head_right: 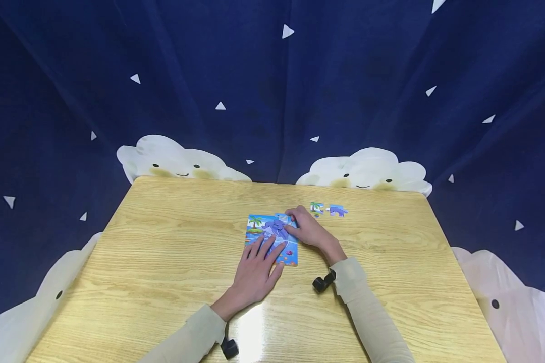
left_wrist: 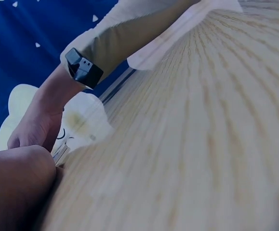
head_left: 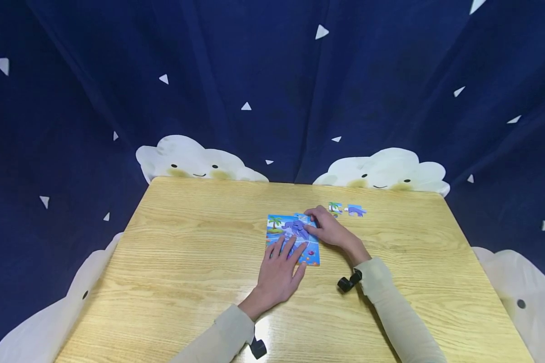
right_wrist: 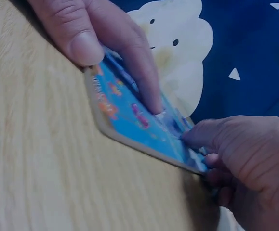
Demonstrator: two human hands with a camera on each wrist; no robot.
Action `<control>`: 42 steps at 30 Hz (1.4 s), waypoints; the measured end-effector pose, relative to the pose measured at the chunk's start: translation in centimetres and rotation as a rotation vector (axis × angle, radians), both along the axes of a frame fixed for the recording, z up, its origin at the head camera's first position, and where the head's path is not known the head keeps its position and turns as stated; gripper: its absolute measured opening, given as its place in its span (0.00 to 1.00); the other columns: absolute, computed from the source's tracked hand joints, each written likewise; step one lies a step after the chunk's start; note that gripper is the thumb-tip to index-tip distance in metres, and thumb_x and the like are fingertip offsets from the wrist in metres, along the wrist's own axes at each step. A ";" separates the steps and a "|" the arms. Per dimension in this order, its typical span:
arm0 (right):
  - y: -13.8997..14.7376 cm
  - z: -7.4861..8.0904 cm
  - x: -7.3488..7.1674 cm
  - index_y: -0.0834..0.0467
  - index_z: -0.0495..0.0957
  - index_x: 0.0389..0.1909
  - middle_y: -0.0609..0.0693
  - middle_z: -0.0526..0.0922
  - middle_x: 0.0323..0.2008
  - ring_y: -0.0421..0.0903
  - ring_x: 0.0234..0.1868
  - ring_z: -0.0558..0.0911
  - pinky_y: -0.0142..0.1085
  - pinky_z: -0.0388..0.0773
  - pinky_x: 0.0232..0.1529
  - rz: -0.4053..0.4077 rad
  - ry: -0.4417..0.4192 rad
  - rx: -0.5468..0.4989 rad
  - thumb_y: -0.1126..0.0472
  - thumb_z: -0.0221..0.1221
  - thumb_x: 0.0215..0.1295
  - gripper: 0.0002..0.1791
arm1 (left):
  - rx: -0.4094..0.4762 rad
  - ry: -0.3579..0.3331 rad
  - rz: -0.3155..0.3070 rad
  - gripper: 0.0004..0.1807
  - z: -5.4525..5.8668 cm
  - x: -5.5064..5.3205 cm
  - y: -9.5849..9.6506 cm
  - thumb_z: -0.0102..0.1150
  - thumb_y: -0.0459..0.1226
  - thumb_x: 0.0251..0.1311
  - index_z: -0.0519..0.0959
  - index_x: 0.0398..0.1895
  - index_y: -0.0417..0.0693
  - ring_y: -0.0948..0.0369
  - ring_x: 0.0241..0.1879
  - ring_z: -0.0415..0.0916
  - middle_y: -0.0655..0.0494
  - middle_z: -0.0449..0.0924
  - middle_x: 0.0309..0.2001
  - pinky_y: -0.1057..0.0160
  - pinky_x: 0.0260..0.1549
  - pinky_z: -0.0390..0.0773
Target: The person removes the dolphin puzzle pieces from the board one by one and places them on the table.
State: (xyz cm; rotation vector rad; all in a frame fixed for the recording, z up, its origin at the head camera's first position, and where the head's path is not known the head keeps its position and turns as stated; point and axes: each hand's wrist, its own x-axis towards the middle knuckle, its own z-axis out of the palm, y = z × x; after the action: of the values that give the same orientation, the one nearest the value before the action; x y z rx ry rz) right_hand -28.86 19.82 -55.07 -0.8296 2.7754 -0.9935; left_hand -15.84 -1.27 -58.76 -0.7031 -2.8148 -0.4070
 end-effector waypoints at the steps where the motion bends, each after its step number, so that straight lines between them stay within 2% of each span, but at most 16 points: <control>1: 0.1 0.1 0.1 0.67 0.77 0.60 0.55 0.74 0.41 0.48 0.42 0.71 0.44 0.71 0.45 0.007 -0.001 -0.002 0.60 0.64 0.72 0.21 | 0.002 0.002 0.000 0.30 0.0 0.0 0.0 0.35 0.55 0.81 0.63 0.81 0.65 0.45 0.81 0.51 0.52 0.59 0.80 0.43 0.74 0.56; 6: 0.6 1.0 0.6 0.67 0.77 0.61 0.56 0.75 0.43 0.49 0.42 0.72 0.44 0.72 0.46 0.018 -0.013 -0.007 0.61 0.64 0.73 0.21 | -0.009 -0.031 0.008 0.30 0.1 0.1 0.0 0.32 0.56 0.81 0.61 0.82 0.67 0.46 0.81 0.49 0.54 0.57 0.81 0.44 0.75 0.54; 13: 1.5 1.7 1.2 0.68 0.78 0.59 0.56 0.78 0.39 0.45 0.36 0.74 0.35 0.74 0.37 0.027 -0.041 -0.059 0.63 0.69 0.67 0.22 | -0.006 -0.041 0.013 0.30 0.2 0.2 0.0 0.33 0.56 0.81 0.61 0.82 0.67 0.46 0.81 0.50 0.53 0.58 0.81 0.44 0.75 0.55; 16: 1.8 1.7 1.4 0.66 0.81 0.55 0.55 0.81 0.36 0.45 0.34 0.76 0.33 0.75 0.33 0.023 -0.019 -0.096 0.63 0.72 0.60 0.23 | 0.001 -0.032 0.016 0.30 0.3 0.1 0.0 0.34 0.56 0.81 0.62 0.82 0.66 0.46 0.81 0.51 0.53 0.59 0.81 0.44 0.75 0.55; 20: 2.3 1.5 1.6 0.65 0.83 0.50 0.55 0.83 0.33 0.46 0.32 0.78 0.32 0.75 0.30 0.024 0.050 -0.140 0.62 0.74 0.54 0.22 | 0.001 -0.032 0.018 0.30 0.3 0.0 0.0 0.33 0.56 0.80 0.63 0.81 0.66 0.46 0.81 0.51 0.53 0.59 0.81 0.44 0.75 0.55; 27: 3.6 1.4 1.9 0.61 0.83 0.49 0.55 0.82 0.34 0.47 0.33 0.78 0.33 0.76 0.33 0.014 0.086 -0.184 0.63 0.75 0.53 0.22 | 0.010 -0.037 0.023 0.30 0.3 0.1 0.1 0.33 0.56 0.80 0.63 0.81 0.67 0.46 0.81 0.50 0.54 0.59 0.81 0.44 0.75 0.55; 35: 5.9 1.8 2.1 0.60 0.82 0.49 0.54 0.81 0.36 0.49 0.35 0.77 0.35 0.76 0.34 -0.046 0.061 -0.159 0.64 0.75 0.52 0.22 | 0.026 -0.033 0.016 0.30 0.5 0.1 0.2 0.35 0.56 0.80 0.64 0.81 0.66 0.46 0.81 0.50 0.53 0.60 0.80 0.44 0.74 0.56; 42: 8.1 2.1 1.9 0.62 0.83 0.50 0.57 0.80 0.35 0.50 0.34 0.76 0.32 0.73 0.32 -0.093 0.046 -0.159 0.70 0.73 0.48 0.24 | 0.031 -0.045 0.012 0.30 0.6 0.1 0.1 0.36 0.55 0.80 0.64 0.81 0.66 0.46 0.81 0.50 0.53 0.59 0.81 0.43 0.74 0.56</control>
State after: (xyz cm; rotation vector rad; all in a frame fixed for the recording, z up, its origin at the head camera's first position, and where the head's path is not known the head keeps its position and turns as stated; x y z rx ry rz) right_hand -26.96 27.89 -52.98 -0.7560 2.8268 -1.2395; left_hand -15.69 -1.14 -58.21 -0.6782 -2.8469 -0.4698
